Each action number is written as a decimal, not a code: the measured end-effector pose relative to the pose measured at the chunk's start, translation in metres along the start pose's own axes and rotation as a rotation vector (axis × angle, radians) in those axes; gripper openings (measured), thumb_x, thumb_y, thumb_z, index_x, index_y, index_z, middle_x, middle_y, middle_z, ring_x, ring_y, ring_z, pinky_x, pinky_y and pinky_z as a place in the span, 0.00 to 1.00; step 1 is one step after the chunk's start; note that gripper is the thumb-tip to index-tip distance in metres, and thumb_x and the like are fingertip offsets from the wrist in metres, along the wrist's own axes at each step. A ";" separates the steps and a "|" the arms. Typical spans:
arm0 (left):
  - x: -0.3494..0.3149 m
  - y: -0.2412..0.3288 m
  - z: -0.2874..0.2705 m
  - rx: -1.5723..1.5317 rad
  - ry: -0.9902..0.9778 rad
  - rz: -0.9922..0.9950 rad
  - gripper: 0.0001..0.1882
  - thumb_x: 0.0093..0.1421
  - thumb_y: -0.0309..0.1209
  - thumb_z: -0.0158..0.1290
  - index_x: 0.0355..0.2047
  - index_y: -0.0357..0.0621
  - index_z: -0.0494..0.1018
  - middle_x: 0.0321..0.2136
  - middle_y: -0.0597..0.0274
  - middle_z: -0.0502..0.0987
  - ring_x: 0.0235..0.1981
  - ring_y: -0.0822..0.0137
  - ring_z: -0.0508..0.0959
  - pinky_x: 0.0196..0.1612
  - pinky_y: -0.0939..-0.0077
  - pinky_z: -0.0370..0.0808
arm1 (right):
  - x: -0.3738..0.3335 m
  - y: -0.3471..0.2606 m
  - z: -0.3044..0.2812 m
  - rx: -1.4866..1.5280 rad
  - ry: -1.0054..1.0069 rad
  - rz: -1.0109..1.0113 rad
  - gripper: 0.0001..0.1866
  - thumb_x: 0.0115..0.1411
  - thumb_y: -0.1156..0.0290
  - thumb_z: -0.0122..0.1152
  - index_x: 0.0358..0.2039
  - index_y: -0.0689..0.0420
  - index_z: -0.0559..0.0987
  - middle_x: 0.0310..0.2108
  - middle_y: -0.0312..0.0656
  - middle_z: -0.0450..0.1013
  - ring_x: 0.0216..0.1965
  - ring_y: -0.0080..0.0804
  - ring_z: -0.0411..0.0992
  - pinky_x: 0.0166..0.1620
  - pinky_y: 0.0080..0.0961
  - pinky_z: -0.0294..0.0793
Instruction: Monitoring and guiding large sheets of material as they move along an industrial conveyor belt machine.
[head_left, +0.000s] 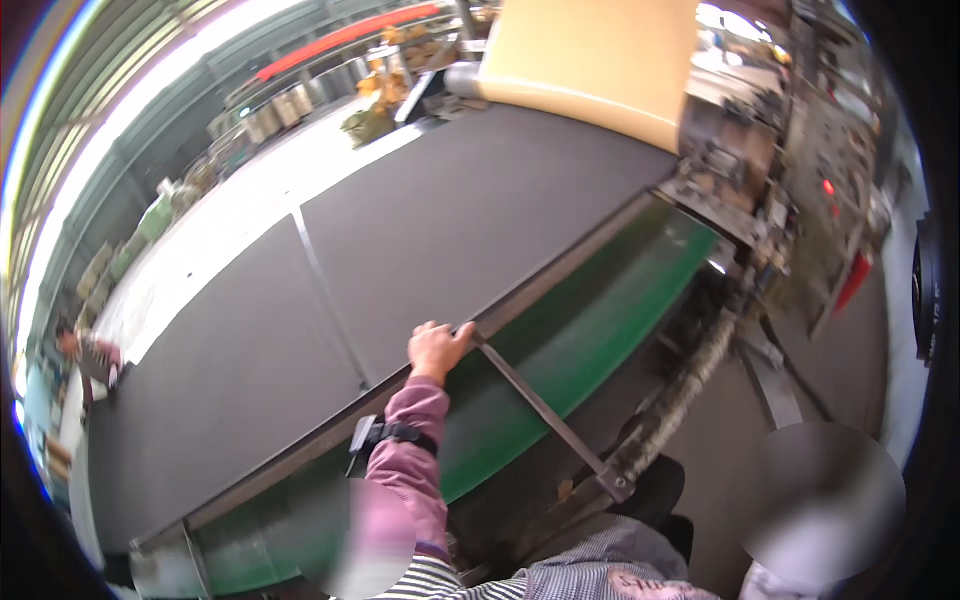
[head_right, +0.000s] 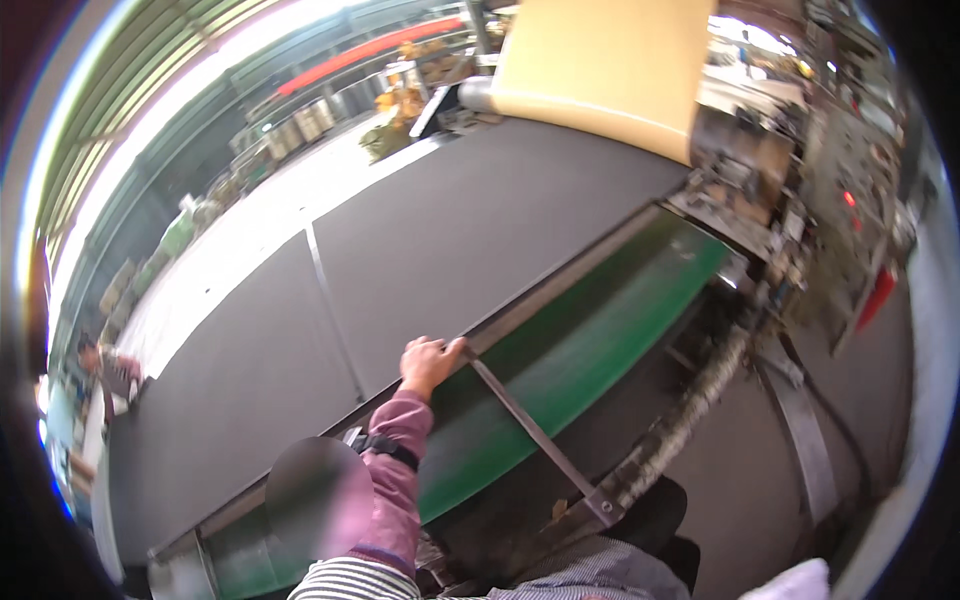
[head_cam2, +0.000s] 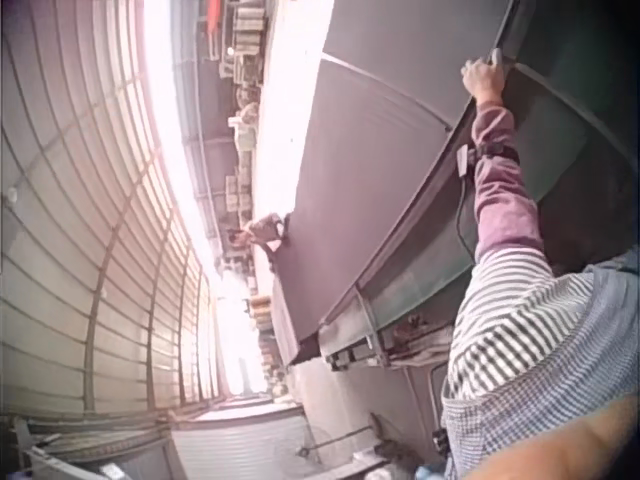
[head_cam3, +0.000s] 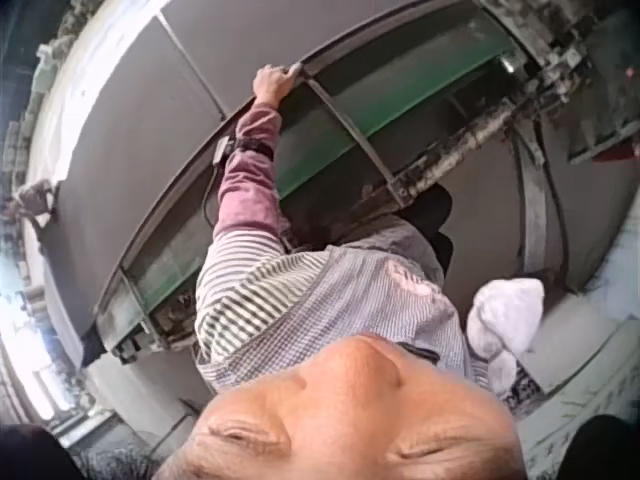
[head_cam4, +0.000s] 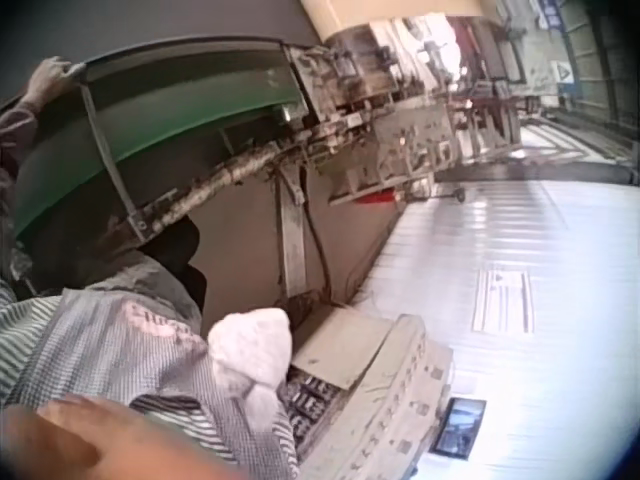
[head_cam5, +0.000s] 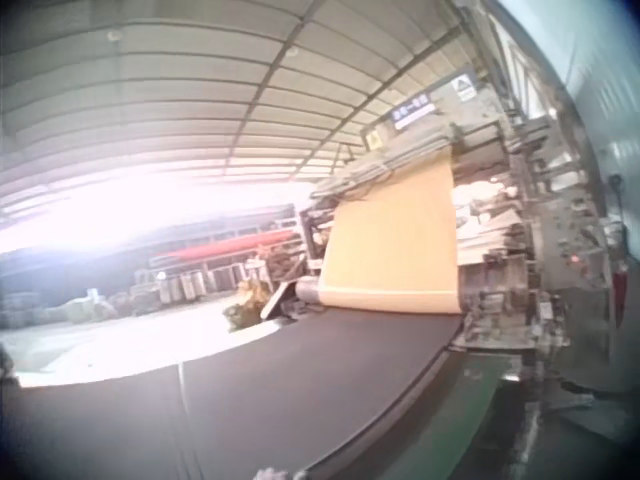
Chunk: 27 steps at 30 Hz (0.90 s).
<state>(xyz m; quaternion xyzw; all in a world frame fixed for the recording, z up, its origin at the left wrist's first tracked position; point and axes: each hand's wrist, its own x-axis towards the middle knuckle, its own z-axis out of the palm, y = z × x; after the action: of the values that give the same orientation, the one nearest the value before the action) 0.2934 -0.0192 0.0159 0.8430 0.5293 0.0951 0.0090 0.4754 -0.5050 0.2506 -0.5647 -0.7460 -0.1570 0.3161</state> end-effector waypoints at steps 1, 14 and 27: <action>0.008 0.009 0.004 -0.049 -0.031 0.047 0.29 0.57 0.55 0.38 0.36 0.42 0.75 0.40 0.51 0.73 0.42 0.52 0.72 0.45 0.63 0.69 | -0.009 0.001 0.013 0.072 -0.024 0.069 0.07 0.51 0.70 0.57 0.31 0.57 0.77 0.19 0.40 0.71 0.20 0.32 0.69 0.24 0.23 0.68; -0.127 -0.262 -0.043 0.190 0.147 -0.676 0.30 0.47 0.54 0.51 0.31 0.33 0.72 0.34 0.46 0.74 0.42 0.53 0.71 0.45 0.63 0.69 | -0.096 0.014 0.187 0.875 -0.693 1.640 0.14 0.55 0.61 0.54 0.34 0.59 0.77 0.23 0.37 0.73 0.20 0.20 0.68 0.23 0.16 0.69; -0.104 -0.193 -0.018 -0.145 0.118 -0.408 0.26 0.54 0.53 0.46 0.33 0.40 0.76 0.37 0.51 0.74 0.44 0.55 0.70 0.49 0.64 0.65 | -0.115 0.016 0.218 1.124 -0.593 1.803 0.10 0.55 0.64 0.54 0.32 0.56 0.76 0.16 0.33 0.69 0.11 0.14 0.59 0.13 0.12 0.56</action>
<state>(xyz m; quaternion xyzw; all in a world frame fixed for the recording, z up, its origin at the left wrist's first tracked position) 0.0751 -0.0291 -0.0048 0.7088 0.6801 0.1784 0.0576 0.4454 -0.4563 0.0098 -0.6930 -0.0716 0.6345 0.3348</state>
